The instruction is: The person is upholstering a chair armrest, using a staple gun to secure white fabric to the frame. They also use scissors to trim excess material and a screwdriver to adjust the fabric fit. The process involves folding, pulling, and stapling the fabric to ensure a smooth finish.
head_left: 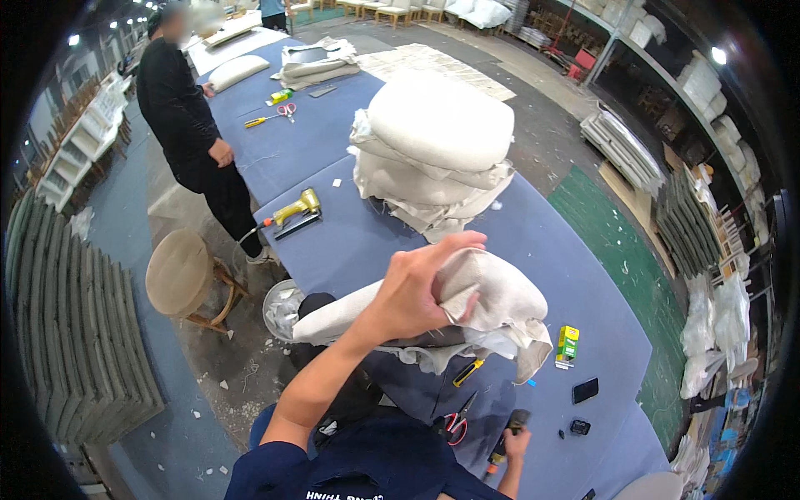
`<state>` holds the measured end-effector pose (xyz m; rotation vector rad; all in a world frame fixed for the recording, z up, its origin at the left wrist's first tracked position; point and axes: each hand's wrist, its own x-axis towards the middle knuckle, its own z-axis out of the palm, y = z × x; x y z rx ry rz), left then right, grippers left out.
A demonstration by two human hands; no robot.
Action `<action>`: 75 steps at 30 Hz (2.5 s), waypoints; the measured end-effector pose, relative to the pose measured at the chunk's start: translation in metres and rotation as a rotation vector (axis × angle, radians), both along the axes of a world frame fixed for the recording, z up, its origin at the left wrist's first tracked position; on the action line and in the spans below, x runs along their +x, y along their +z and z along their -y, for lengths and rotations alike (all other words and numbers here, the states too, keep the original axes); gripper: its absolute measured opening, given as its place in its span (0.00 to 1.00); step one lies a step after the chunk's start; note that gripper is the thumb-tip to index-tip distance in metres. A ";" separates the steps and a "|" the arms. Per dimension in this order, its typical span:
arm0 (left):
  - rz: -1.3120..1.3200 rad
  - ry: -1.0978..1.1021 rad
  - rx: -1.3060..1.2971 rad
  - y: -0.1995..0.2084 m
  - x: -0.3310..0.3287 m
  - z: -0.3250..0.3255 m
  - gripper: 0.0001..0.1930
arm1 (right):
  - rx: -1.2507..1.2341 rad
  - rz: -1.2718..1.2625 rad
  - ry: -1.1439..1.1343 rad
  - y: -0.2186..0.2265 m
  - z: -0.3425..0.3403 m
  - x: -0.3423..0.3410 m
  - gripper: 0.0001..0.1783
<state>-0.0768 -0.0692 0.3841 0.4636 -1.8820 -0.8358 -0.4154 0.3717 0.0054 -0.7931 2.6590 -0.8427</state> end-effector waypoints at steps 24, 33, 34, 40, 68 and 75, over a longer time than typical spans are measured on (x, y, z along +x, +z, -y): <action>0.006 -0.123 0.148 0.001 -0.012 0.003 0.34 | -0.361 -1.156 1.197 0.467 0.277 0.104 0.27; 0.012 -0.091 0.130 0.008 -0.015 -0.010 0.33 | -0.362 -1.198 1.282 0.453 0.296 0.106 0.25; 0.009 -0.096 0.144 0.007 -0.015 -0.010 0.33 | -0.375 -1.189 1.290 0.452 0.297 0.105 0.25; -0.035 -0.121 0.109 -0.002 -0.020 -0.008 0.37 | -0.405 -1.201 1.289 0.451 0.292 0.103 0.23; 0.149 -0.063 -0.078 0.017 -0.017 -0.027 0.40 | 0.210 0.356 0.239 0.281 0.081 -0.010 0.38; 0.253 -0.181 -0.405 0.026 -0.030 -0.004 0.39 | 0.336 0.189 -0.083 0.011 0.029 -0.041 0.37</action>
